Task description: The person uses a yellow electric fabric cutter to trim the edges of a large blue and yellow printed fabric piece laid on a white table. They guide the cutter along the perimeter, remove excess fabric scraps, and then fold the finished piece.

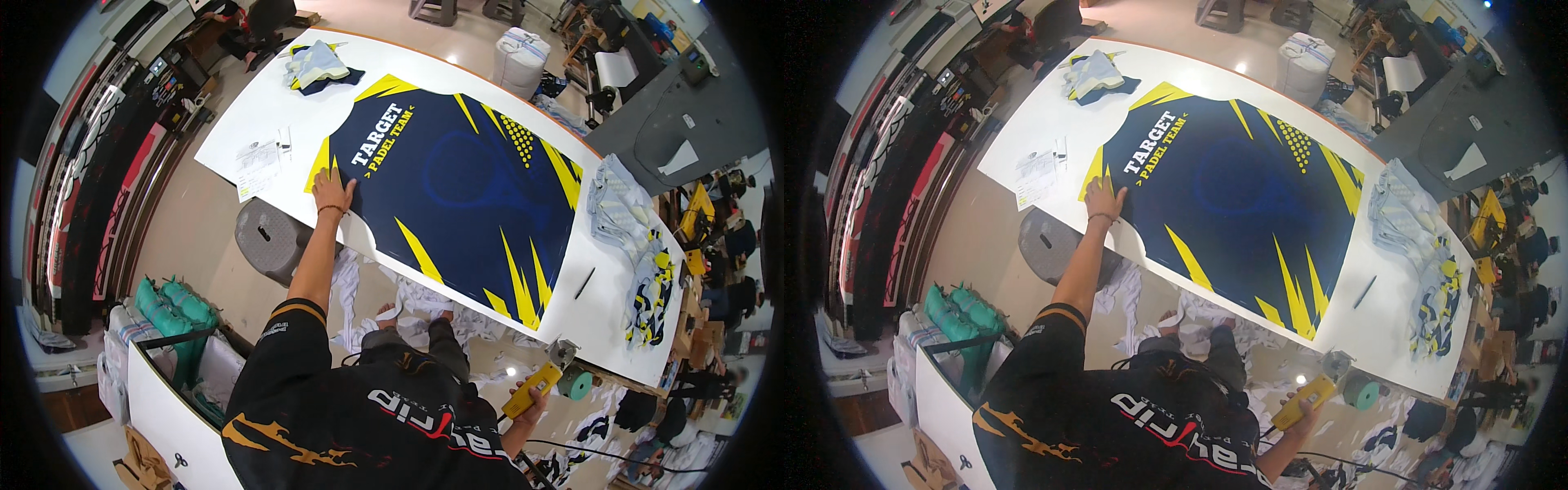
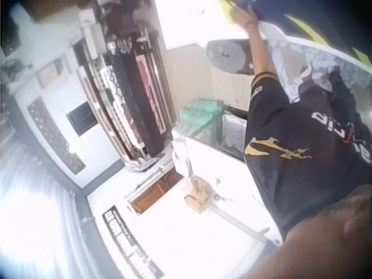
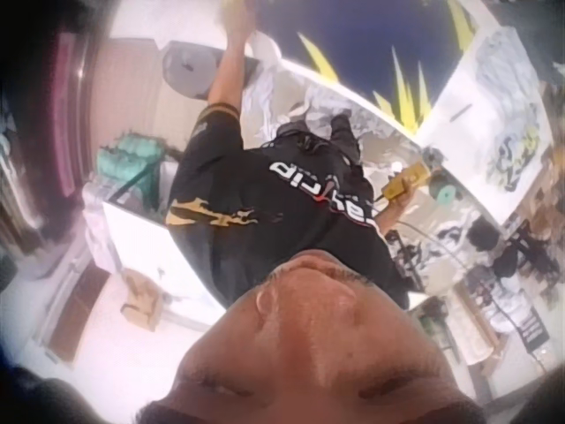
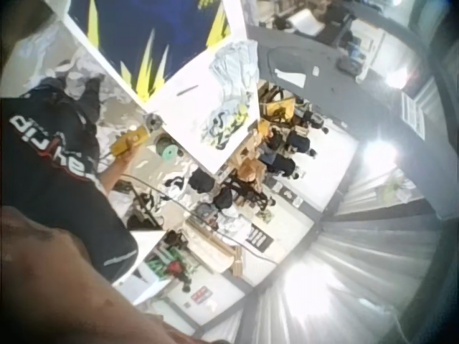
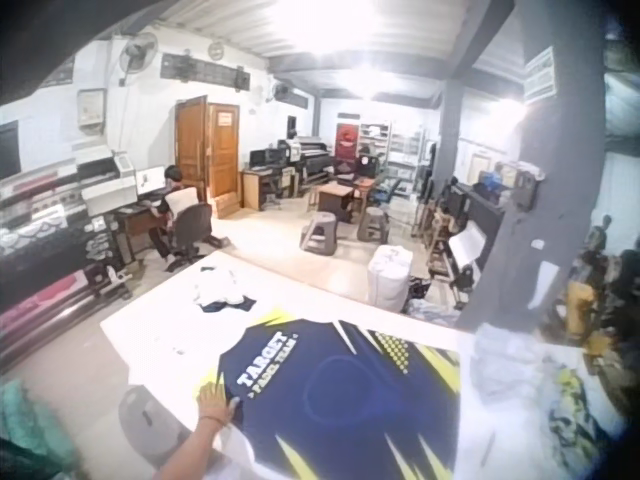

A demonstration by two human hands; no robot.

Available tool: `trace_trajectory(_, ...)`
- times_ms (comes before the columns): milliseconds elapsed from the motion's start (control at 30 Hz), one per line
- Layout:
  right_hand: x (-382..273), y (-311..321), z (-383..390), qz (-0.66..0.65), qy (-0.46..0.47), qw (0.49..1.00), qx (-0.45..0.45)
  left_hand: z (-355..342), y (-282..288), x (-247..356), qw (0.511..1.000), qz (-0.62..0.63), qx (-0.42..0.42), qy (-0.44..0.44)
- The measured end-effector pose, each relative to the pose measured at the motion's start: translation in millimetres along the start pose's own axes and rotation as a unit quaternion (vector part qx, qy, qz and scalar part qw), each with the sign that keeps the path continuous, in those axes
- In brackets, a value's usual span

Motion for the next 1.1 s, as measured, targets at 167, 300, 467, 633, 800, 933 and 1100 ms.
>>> trace_trajectory(167, -2.2, -4.7, 3.6, 0.028, 0.002, 1.000, 0.011, -7.7, -0.4, 4.1, 0.999, 0.029, -0.014, 0.027)
trace_trajectory(300, -0.7, -8.4, -0.4, 0.034, 0.018, 0.999, 0.014, -21.4, 5.6, -3.4, 0.988, 0.010, -0.046, 0.145)
trace_trajectory(467, 2.8, -16.0, -7.0, 0.036, 0.012, 0.999, 0.014, -29.1, -0.3, 15.7, 0.998, 0.028, 0.003, -0.048)
trace_trajectory(633, 0.4, -21.6, -6.6, 0.060, 0.015, 0.998, 0.022, -35.5, -1.2, -1.8, 0.992, -0.045, -0.008, 0.120)
trace_trajectory(800, 3.7, -19.6, -9.3, 0.047, 0.028, 0.998, 0.040, -42.8, -8.9, 27.3, 0.999, 0.020, 0.051, -0.007)
trace_trajectory(933, -13.2, -26.0, -10.4, 0.218, -0.001, 0.969, 0.111, -1.4, -26.6, 63.3, 0.991, 0.081, 0.013, -0.108)
trace_trajectory(1100, -23.3, -29.9, -6.4, 0.431, 0.070, 0.892, 0.116, 78.5, -36.7, 148.1, 0.970, 0.081, -0.051, -0.225)
Point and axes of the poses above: each hand's wrist, its own z-axis away from the middle knuckle, its own y-axis out of the back of the hand, x = y × z, the point moved 5 cm from there along -z, towards the middle knuckle, and after that the axes turned 6 degrees about -x, right-handed, at the moved point
